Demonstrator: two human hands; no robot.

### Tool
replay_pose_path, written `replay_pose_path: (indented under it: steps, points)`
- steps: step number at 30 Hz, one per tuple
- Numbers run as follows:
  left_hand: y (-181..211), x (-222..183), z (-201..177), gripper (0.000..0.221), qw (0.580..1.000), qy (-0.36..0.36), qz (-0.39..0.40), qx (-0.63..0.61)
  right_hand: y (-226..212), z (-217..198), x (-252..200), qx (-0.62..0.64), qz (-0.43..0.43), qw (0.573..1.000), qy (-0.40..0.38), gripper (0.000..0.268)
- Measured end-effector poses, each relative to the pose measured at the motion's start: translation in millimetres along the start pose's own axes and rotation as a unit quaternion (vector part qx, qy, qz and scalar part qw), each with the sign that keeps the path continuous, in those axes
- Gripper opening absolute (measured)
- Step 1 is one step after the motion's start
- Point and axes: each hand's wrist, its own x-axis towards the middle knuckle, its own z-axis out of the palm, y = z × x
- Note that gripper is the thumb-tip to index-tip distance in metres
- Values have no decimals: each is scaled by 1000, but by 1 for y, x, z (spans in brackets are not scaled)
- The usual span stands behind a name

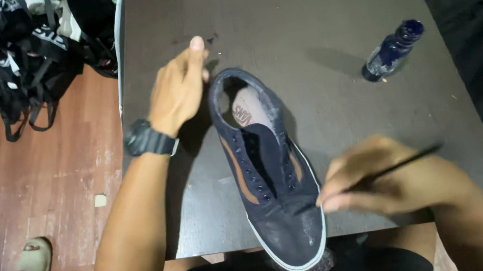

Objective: The person uses a brush to apply blue liquid from a bottle onto the upper surface and inner edges of a sneaker.

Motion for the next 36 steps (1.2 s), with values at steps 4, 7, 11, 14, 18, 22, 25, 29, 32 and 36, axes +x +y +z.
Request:
replay_pose_path:
  steps: [4, 7, 11, 14, 18, 22, 25, 29, 32, 36]
  points:
    - [34, -18, -11, 97, 984, -109, -123, -73, 5, -16, -20, -24, -10, 995, 99, 9]
    - [29, -16, 8, 109, 913, -154, -142, -350, 30, -18, -32, -25, -61, 973, 223, 8]
    - [21, -30, 17, 93, 939, -26, -47, -340, 49, -9, -32, -25, -87, 928, 361, 16]
    - [18, -85, -3, 81, 930, 38, -33, -364, 53, -6, -28, -1, -104, 898, 427, 17]
    - [21, -200, 7, 91, 940, 225, 37, -254, 58, 0, -20, 13, -112, 870, 481, 14]
    - [-13, -267, 87, 134, 939, 285, 102, -162, 65, 1, -26, 38, -98, 856, 505, 19]
    - [-8, -274, 107, 149, 954, 286, 80, 33, 62, 5, -31, 19, -65, 860, 507, 21]
    - [-1, -245, 81, 144, 954, 286, -22, -81, 67, 5, -33, 17, -88, 870, 485, 20]
    - [-11, -221, 43, 142, 944, 232, -50, -228, 78, -1, -32, 63, -72, 865, 492, 21]
    - [-56, -190, 16, 137, 955, 196, -94, -202, 87, -2, -28, 49, -48, 878, 474, 22]
